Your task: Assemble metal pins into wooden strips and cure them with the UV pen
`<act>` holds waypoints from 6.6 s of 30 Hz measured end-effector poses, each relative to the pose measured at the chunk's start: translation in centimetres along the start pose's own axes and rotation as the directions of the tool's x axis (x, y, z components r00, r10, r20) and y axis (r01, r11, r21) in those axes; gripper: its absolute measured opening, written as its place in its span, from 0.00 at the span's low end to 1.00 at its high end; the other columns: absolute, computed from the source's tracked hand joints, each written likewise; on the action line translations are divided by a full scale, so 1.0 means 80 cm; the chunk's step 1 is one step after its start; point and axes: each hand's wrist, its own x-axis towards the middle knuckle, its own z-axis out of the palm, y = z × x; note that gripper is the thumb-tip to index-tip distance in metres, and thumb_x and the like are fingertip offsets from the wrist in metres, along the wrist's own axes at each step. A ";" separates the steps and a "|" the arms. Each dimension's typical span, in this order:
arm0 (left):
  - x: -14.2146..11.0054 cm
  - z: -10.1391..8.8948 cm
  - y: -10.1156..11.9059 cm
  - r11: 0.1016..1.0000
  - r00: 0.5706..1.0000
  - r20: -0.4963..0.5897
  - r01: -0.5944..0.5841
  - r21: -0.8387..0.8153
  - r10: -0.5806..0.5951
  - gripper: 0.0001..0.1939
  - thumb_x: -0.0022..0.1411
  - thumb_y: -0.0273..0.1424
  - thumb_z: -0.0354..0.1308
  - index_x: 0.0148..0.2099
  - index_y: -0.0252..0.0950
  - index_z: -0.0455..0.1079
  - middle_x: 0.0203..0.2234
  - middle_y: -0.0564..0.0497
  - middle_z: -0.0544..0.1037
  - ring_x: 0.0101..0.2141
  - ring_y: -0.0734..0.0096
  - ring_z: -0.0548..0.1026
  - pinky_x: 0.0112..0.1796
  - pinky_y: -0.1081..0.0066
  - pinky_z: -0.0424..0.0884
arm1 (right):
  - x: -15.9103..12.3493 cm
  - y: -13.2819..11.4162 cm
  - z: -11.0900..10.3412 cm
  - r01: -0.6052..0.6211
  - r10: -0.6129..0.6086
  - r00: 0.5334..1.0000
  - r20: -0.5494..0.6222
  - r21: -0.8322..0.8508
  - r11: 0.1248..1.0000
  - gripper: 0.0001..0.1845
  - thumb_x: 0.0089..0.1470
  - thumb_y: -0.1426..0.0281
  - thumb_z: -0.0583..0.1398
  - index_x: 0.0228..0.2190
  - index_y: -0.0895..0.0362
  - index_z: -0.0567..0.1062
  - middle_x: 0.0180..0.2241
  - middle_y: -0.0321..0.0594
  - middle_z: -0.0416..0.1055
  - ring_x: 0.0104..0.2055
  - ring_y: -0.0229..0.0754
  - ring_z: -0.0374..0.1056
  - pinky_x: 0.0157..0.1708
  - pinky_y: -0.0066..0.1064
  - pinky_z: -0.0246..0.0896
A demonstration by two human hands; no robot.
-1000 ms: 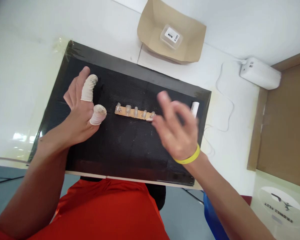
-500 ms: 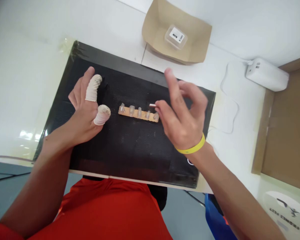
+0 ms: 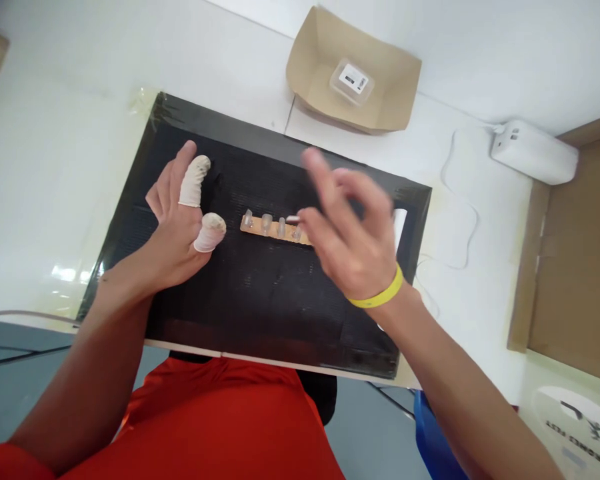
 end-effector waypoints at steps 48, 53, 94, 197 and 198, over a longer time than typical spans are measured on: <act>-0.001 -0.007 0.011 0.998 0.997 0.074 -0.021 0.061 0.017 0.52 0.69 0.65 0.26 0.78 0.30 0.36 0.76 0.29 0.39 0.74 0.37 0.38 0.67 0.33 0.35 | -0.052 0.057 -0.003 0.181 -0.213 0.910 -0.356 -0.122 0.976 0.14 0.53 0.74 0.72 0.43 0.55 0.81 0.67 0.47 0.68 0.59 0.53 0.70 0.49 0.41 0.74; -0.002 -0.005 0.007 0.997 0.996 0.088 -0.037 0.069 0.031 0.50 0.69 0.65 0.26 0.79 0.35 0.35 0.77 0.31 0.39 0.75 0.39 0.40 0.68 0.37 0.37 | -0.029 0.036 -0.007 0.349 -0.373 0.892 -0.255 -0.138 0.927 0.14 0.53 0.72 0.73 0.42 0.56 0.80 0.68 0.42 0.66 0.57 0.49 0.74 0.53 0.35 0.74; -0.003 0.001 -0.004 0.994 0.997 0.064 -0.059 0.095 0.053 0.46 0.70 0.64 0.26 0.79 0.45 0.29 0.77 0.38 0.38 0.75 0.40 0.40 0.67 0.36 0.38 | -0.054 0.049 -0.010 0.146 -0.177 0.934 -0.311 -0.121 0.982 0.16 0.54 0.73 0.72 0.45 0.55 0.80 0.69 0.47 0.65 0.60 0.56 0.69 0.47 0.45 0.72; -0.003 0.003 -0.002 0.990 0.994 0.060 -0.098 0.101 0.092 0.48 0.69 0.65 0.26 0.78 0.40 0.35 0.76 0.32 0.42 0.73 0.35 0.45 0.66 0.36 0.40 | 0.005 0.020 -0.001 0.264 -0.268 0.937 -0.225 -0.046 0.963 0.18 0.59 0.74 0.68 0.50 0.51 0.77 0.70 0.37 0.63 0.64 0.48 0.65 0.56 0.44 0.73; -0.003 0.003 -0.002 0.990 0.994 0.061 -0.097 0.105 0.091 0.48 0.69 0.65 0.26 0.78 0.40 0.35 0.76 0.32 0.42 0.73 0.34 0.45 0.66 0.36 0.40 | 0.005 0.018 0.000 0.301 -0.302 0.931 -0.204 -0.040 0.953 0.19 0.60 0.73 0.67 0.51 0.48 0.76 0.70 0.34 0.63 0.63 0.46 0.66 0.57 0.43 0.73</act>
